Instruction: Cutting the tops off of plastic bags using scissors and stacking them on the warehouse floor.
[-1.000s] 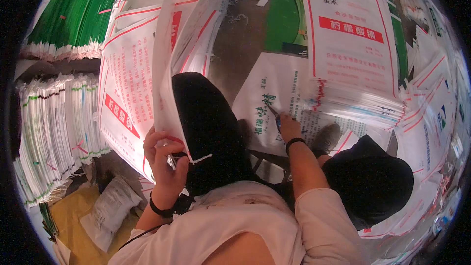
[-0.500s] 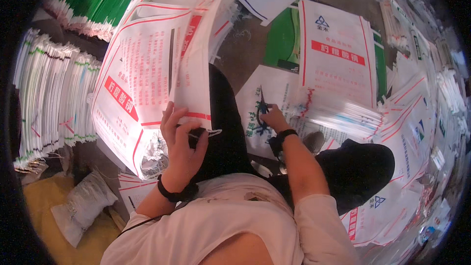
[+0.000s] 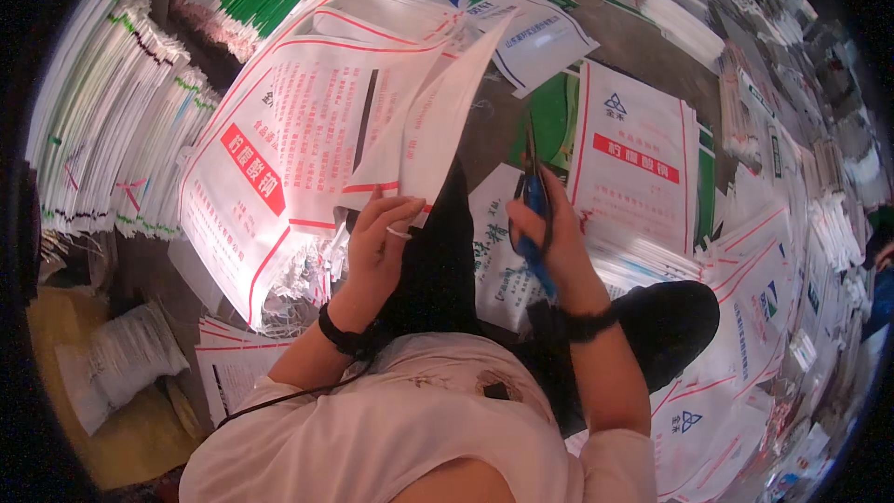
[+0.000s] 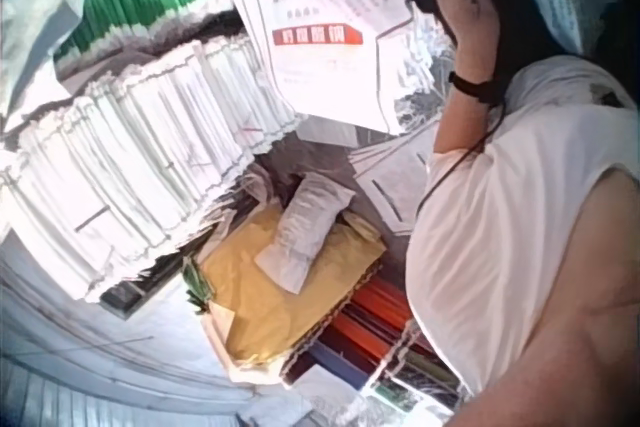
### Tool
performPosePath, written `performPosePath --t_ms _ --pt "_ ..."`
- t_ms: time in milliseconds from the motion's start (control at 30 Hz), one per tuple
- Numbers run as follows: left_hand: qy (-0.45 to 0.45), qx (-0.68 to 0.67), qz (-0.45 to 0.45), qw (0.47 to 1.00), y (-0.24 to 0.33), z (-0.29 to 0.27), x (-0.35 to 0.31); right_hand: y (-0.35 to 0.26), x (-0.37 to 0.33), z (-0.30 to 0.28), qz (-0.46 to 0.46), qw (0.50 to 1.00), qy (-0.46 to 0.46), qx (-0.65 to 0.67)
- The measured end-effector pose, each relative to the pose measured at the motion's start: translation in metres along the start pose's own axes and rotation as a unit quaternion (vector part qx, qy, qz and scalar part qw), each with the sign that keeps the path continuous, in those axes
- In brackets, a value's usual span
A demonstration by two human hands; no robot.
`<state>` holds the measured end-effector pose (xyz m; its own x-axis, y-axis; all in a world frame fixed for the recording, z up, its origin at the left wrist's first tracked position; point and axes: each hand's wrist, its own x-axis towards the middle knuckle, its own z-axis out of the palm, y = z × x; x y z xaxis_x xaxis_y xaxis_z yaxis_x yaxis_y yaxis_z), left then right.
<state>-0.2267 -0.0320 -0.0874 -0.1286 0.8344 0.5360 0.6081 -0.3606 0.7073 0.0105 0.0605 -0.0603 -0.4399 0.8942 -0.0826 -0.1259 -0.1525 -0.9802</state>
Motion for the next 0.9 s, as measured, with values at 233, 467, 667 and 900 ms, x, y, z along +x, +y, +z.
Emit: performPosePath --t_ms 233,467,667,900 --pt "0.049 -0.185 -0.099 0.977 0.002 -0.014 -0.014 -0.001 -0.062 0.046 0.033 0.991 -0.129 -0.008" --pt "0.073 -0.264 -0.104 0.956 -0.004 -0.008 -0.018 0.009 -0.068 0.058 0.148 0.963 -0.220 0.041" --pt "0.073 -0.273 -0.117 0.952 -0.001 -0.009 -0.017 0.002 -0.059 0.071 0.174 0.954 -0.245 -0.023" --pt "0.070 -0.284 -0.091 0.952 -0.007 -0.004 -0.023 0.001 -0.052 0.083 0.141 0.960 -0.243 0.003"
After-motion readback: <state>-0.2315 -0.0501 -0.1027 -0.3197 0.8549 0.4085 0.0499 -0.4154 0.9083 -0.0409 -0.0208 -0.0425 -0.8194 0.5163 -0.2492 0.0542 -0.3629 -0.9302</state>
